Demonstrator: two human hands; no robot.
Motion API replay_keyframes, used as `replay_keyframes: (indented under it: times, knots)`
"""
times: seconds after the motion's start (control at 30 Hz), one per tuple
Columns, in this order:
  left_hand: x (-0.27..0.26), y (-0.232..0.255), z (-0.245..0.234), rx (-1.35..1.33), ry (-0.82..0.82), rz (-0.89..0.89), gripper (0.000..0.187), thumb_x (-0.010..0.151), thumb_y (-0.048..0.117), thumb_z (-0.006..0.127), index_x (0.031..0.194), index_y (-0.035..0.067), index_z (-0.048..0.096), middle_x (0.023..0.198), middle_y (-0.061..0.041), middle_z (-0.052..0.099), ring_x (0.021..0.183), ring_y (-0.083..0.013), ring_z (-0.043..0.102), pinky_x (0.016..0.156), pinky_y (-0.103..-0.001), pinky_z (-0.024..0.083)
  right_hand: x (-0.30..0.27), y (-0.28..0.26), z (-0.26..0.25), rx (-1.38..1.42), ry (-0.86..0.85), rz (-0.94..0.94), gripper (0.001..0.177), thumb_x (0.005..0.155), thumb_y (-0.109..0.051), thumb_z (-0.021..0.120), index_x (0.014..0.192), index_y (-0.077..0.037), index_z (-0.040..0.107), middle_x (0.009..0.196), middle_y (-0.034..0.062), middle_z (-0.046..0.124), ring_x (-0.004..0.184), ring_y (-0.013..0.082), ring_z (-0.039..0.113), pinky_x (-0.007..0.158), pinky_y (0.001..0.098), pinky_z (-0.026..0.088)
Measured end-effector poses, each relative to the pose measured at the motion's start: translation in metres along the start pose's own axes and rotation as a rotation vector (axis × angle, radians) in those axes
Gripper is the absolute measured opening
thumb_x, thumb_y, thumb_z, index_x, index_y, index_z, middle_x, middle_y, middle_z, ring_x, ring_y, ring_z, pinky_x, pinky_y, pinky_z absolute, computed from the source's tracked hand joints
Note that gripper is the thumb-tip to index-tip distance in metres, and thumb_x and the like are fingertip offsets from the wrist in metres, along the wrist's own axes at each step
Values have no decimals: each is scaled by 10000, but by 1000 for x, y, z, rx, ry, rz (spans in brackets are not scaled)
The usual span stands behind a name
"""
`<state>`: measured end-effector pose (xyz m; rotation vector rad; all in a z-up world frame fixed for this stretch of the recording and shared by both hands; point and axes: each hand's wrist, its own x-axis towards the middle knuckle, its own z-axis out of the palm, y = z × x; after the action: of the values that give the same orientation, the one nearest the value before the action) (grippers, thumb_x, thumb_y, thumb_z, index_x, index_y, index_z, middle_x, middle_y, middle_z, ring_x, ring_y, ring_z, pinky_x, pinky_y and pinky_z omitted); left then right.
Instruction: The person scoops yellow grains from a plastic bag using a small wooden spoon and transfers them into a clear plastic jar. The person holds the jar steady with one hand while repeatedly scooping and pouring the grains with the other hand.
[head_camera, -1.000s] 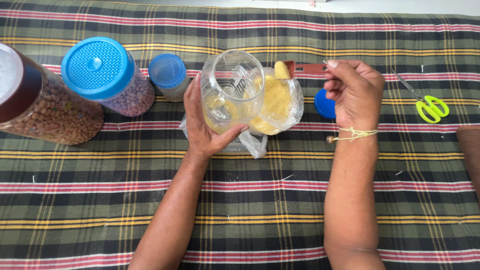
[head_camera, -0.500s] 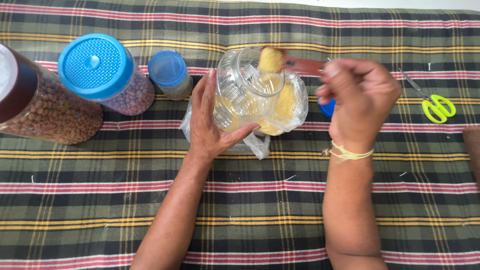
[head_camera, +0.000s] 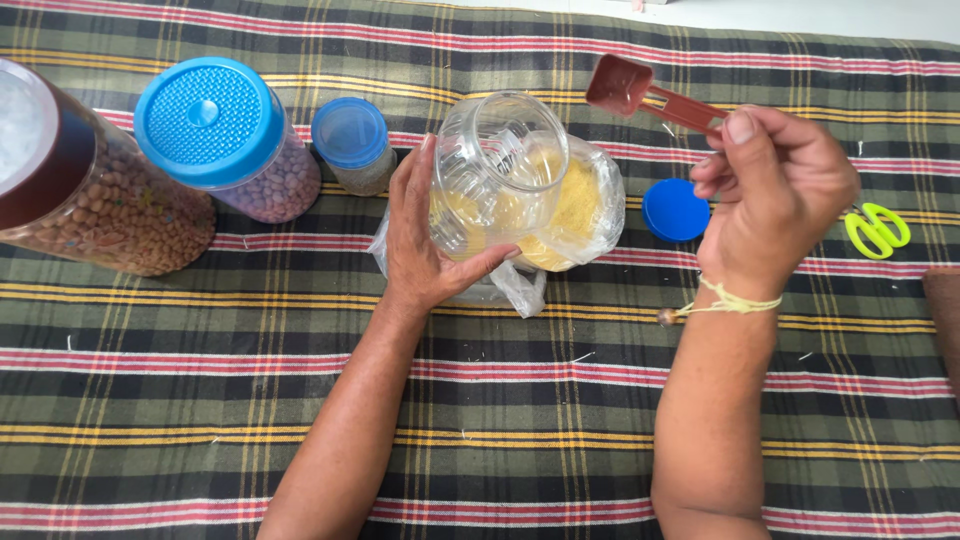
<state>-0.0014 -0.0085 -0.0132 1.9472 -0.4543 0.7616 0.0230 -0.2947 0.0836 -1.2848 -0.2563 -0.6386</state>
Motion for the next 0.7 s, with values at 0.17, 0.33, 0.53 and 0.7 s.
replay_keyframes:
  times: [0.17, 0.33, 0.53, 0.7]
  knots:
    - [1, -5, 0, 28, 24, 27, 1266, 715, 481, 985, 1648, 53, 245, 1645, -210, 380, 1511, -367, 428, 1286, -486, 402, 13, 15, -11, -198, -100, 182, 87, 975, -32, 813, 971, 20, 743, 833, 124, 734, 631, 143, 699, 528, 209, 521]
    - [0, -8, 1, 43, 16, 7, 1280, 710, 495, 984, 1644, 37, 239, 1622, -194, 388, 1499, -362, 432, 1278, -484, 407, 5, 19, 4, -566, -293, 188, 111, 929, -70, 843, 947, 0, 759, 796, 91, 748, 652, 95, 715, 532, 184, 537]
    - [-1, -9, 1, 59, 4, 3, 1287, 707, 527, 973, 1647, 50, 235, 1635, -192, 376, 1511, -358, 420, 1280, -495, 413, -9, 26, 35, -628, -378, 182, 85, 899, -54, 833, 904, 6, 773, 761, 80, 759, 617, 77, 710, 517, 177, 546]
    - [-3, -12, 4, 81, -7, -2, 1301, 711, 572, 958, 1653, 64, 219, 1646, -192, 352, 1520, -366, 403, 1280, -508, 421, -7, 34, 33, -514, -256, 417, 86, 863, -60, 832, 859, -9, 763, 724, 75, 743, 562, 64, 672, 444, 169, 462]
